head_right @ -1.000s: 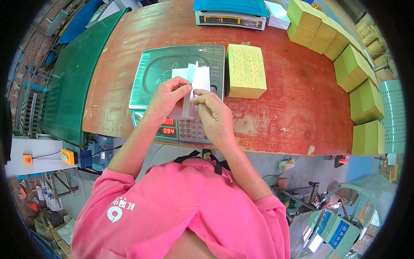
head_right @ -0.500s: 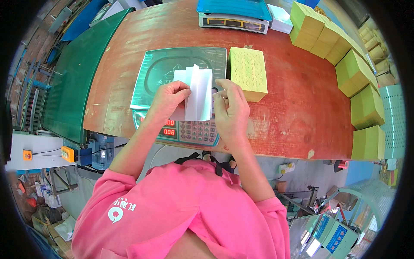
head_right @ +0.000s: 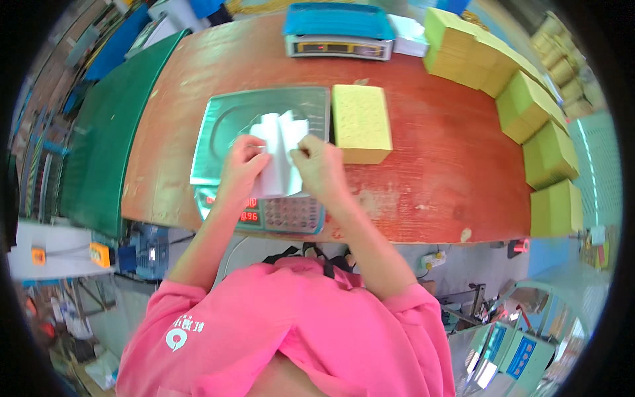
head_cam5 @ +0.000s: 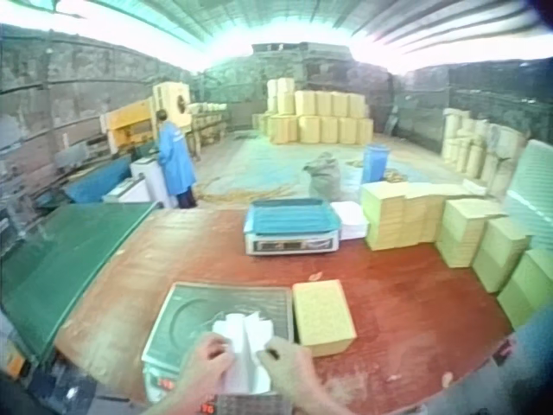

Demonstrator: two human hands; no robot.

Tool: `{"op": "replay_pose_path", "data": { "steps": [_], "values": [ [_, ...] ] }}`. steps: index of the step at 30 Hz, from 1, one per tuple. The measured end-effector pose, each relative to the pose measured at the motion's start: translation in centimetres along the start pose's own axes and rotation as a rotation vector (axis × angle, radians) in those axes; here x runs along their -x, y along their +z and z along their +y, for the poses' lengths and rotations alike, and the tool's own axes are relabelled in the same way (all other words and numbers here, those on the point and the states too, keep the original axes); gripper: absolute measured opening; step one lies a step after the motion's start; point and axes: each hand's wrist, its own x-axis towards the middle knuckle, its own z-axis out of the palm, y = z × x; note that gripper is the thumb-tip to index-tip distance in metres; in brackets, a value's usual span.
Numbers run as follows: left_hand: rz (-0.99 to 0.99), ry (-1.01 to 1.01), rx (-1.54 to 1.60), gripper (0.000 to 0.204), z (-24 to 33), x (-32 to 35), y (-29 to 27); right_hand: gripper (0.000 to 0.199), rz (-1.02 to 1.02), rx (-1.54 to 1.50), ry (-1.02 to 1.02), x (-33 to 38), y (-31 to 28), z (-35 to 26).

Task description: Measuring, labeling, and banding stacks of yellow paper in an industrial facility.

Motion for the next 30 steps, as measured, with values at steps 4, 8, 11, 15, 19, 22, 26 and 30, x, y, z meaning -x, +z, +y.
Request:
{"op": "replay_pose_path", "data": {
  "steps": [4,8,11,15,19,22,26,30],
  "values": [
    [0.059,0.041,0.152,0.062,2.1,1.7,0.7,0.014,0.098,-0.139,-0.185,1.5,-0.5,-0.8],
    [-0.166,0.105,0.039,0.028,6.9,3.2,2.4,0.014,0.235,-0.131,-0.261,3.6,-5.0,-3.8],
    [-0.331,0.154,0.114,0.022,8.0,3.7,6.2,0.017,0.384,0.007,-0.226,5.7,-11.5,-2.5],
    [-0.619,0.061,0.363,0.018,7.5,2.9,11.7,0.016,0.526,-0.049,0.105,7.9,-20.8,5.8],
    [-0.794,0.472,-0.667,0.009,1.9,-1.5,20.7,0.014,0.613,0.479,0.432,12.1,-30.2,17.6],
    [-0.72,0.941,-0.913,0.007,1.2,-1.2,29.8,0.016,0.616,0.655,0.523,16.1,-36.9,21.2],
    [-0.779,0.731,-0.579,0.011,5.5,0.9,42.0,0.018,0.643,0.404,0.457,18.4,-42.3,23.7],
    [-0.998,-0.078,0.076,0.011,11.7,2.7,57.2,0.019,0.639,0.139,0.425,19.9,-44.9,25.3]
  ]
}}
